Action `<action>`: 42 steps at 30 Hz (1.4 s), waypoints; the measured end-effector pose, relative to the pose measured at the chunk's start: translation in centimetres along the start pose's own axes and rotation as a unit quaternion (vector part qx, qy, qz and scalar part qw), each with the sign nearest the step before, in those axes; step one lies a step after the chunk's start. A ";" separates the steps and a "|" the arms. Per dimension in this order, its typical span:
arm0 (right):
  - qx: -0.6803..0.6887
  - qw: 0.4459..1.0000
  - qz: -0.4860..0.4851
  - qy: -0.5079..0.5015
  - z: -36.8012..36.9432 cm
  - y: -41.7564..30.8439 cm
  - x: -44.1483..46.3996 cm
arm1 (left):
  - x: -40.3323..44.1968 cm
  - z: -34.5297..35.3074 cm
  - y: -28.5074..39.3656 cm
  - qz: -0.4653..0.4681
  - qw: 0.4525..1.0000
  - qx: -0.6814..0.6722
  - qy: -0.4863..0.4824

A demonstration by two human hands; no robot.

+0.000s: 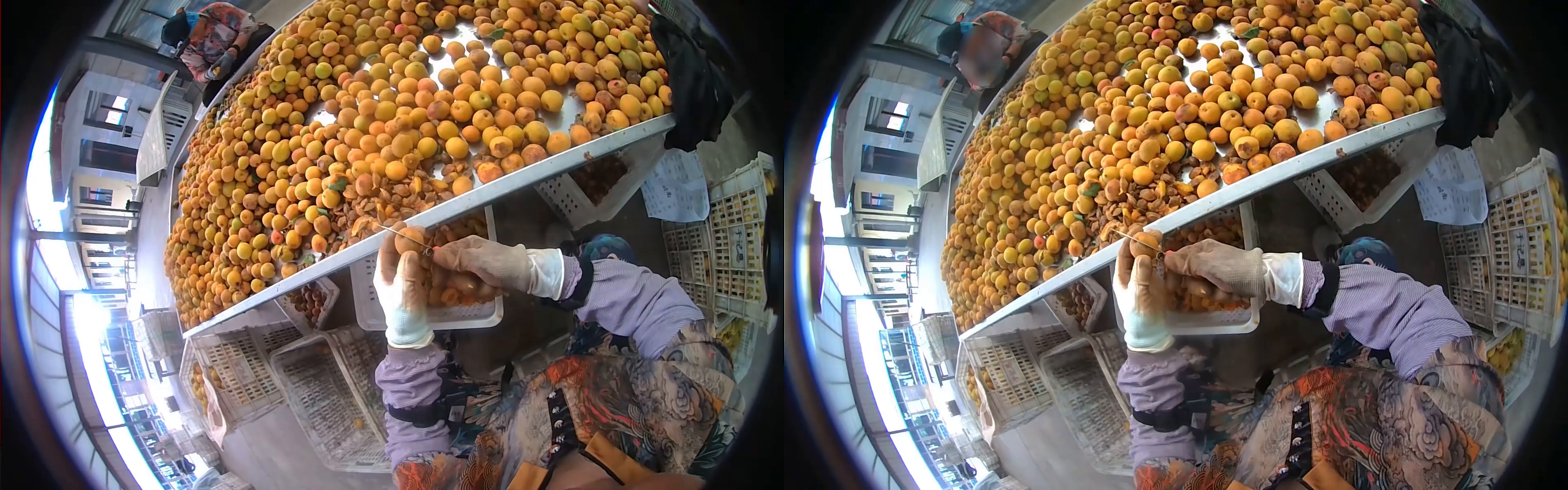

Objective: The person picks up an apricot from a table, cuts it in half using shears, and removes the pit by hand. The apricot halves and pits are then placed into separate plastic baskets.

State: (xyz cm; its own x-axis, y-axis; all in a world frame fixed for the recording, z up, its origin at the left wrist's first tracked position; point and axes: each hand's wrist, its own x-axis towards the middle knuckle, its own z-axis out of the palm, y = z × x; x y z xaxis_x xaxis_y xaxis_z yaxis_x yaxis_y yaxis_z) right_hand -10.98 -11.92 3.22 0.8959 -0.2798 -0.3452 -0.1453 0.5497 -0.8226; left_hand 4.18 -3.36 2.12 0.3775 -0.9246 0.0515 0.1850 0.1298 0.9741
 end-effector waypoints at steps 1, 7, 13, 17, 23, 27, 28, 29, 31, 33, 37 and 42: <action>0.001 1.000 0.000 0.000 0.3 0.2 0.2 | -0.1 0.1 -0.2 -0.019 0.999 -0.032 0.012; 0.114 0.992 -0.037 0.034 1.4 2.9 1.2 | -0.2 -0.1 -2.0 -0.111 0.969 -0.218 0.029; 0.096 0.995 0.030 0.024 1.1 1.9 0.8 | -0.1 0.8 -0.2 -0.066 0.992 -0.104 0.037; 0.126 0.992 0.016 0.013 1.5 2.9 1.6 | -0.4 0.5 0.2 -0.083 0.994 -0.029 0.062; 0.047 0.996 -0.028 0.075 2.8 3.6 2.0 | -1.2 -0.1 -1.3 -0.121 0.984 -0.117 0.056; 0.097 0.994 -0.039 0.032 3.3 1.8 0.8 | -0.3 1.2 -0.2 -0.087 0.990 -0.031 0.106; 0.117 0.992 -0.047 0.026 3.8 0.1 -1.0 | -0.3 1.3 -0.5 -0.029 0.994 -0.001 0.107; 0.116 0.992 -0.050 0.032 3.3 0.5 -0.6 | -0.3 1.1 -0.5 -0.029 0.995 -0.004 0.100; 0.107 0.994 -0.015 0.009 2.7 2.6 1.4 | -0.7 0.1 -0.2 -0.061 0.994 0.042 0.076; 0.120 0.992 -0.003 0.026 2.6 4.2 2.8 | -0.7 0.1 -0.2 -0.062 0.994 0.040 0.077; 0.120 0.989 -0.041 0.070 2.5 5.5 3.7 | -0.5 0.5 -0.1 -0.081 0.993 0.040 0.070; 0.155 0.986 -0.020 0.050 2.3 5.1 3.6 | -0.3 1.0 0.2 -0.099 0.992 0.036 0.065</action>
State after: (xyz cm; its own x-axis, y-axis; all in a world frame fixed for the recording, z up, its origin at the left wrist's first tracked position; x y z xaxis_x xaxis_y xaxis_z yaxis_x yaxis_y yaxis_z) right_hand -7.51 -8.34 -1.17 0.8500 -0.3741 -0.3710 0.0385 0.7464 -0.6643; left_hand 3.19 -3.37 2.56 0.4546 -0.8749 -0.1667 0.2033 -0.0803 0.9758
